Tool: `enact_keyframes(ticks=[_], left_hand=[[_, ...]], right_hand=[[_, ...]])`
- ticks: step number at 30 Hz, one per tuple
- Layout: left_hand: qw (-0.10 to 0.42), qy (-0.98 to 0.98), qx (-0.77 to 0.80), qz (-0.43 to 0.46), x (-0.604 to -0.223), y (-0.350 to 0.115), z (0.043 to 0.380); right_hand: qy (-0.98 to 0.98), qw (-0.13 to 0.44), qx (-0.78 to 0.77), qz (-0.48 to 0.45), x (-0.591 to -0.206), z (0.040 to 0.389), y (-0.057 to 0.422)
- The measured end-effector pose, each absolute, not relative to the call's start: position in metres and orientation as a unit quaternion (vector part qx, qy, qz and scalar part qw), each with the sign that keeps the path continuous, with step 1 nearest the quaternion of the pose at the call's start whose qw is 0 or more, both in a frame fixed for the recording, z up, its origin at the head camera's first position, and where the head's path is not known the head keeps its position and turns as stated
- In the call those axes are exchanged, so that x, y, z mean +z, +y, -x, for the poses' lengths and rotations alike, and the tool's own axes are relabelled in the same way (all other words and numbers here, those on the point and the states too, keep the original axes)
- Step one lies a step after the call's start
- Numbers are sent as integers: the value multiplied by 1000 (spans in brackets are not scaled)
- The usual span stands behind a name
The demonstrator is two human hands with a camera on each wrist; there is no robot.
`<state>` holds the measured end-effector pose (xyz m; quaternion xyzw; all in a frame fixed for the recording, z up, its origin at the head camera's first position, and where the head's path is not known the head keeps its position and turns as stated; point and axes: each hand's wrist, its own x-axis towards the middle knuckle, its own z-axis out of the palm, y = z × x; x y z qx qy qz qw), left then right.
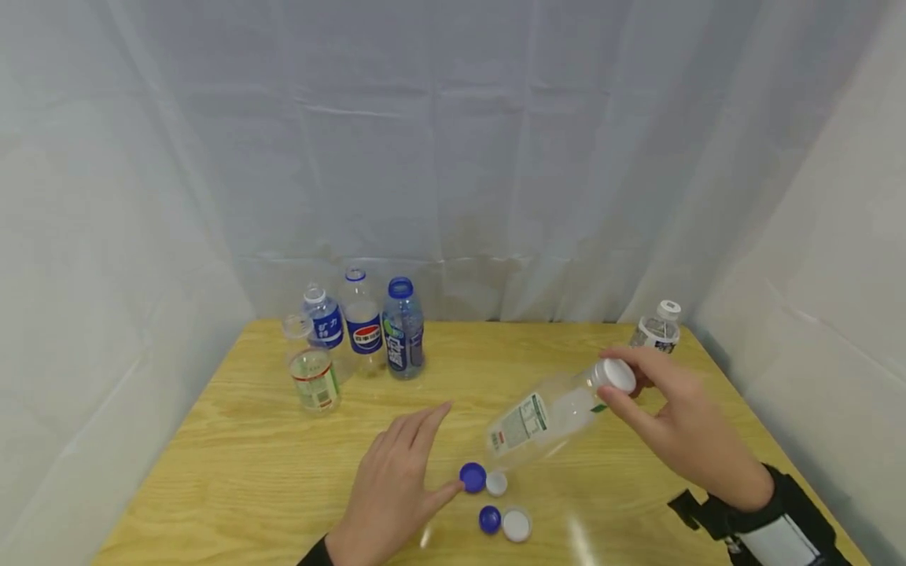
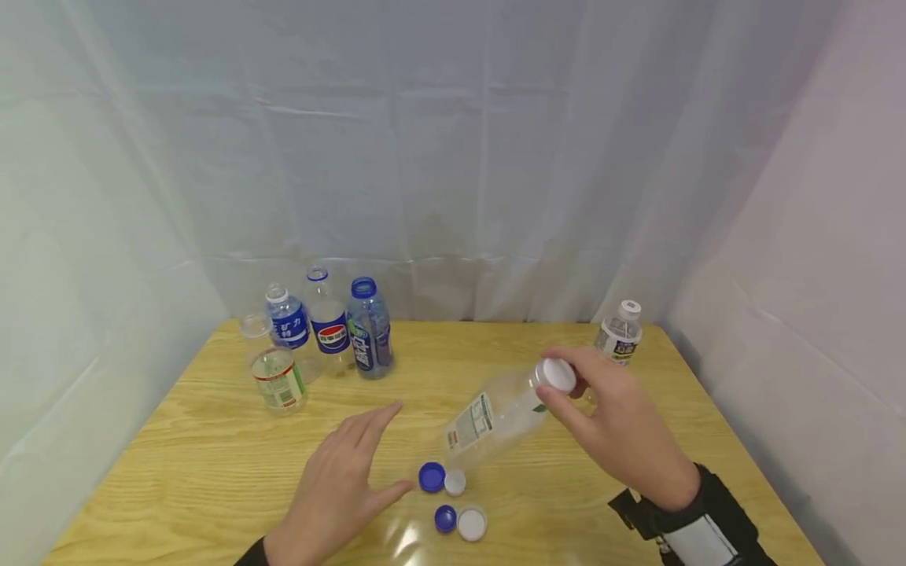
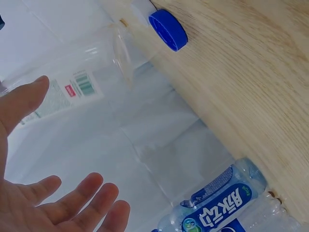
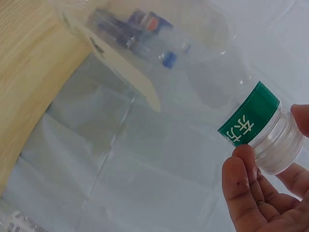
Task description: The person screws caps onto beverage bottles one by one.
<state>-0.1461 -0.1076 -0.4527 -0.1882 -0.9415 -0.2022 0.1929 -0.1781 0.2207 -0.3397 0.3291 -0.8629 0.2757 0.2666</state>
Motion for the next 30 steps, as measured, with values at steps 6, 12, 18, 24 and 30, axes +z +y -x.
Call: enact_keyframes(ticks=[6, 12, 18, 24, 30], left_hand=[[198, -943, -195, 185, -457, -112, 146], [246, -930, -192, 195, -460, -119, 146], [302, -911, -203, 196, -462, -126, 146], [305, -909, -212, 189, -464, -131, 147], [298, -915, -212, 171, -465, -137, 145]], right_hand=[[-876, 288, 252, -294, -338, 187, 243], [-894, 283, 229, -260, -342, 200, 264], [-917, 260, 211, -218, -344, 211, 283], [-923, 254, 204, -206, -346, 222, 293], [-924, 254, 195, -208, -348, 232, 300]])
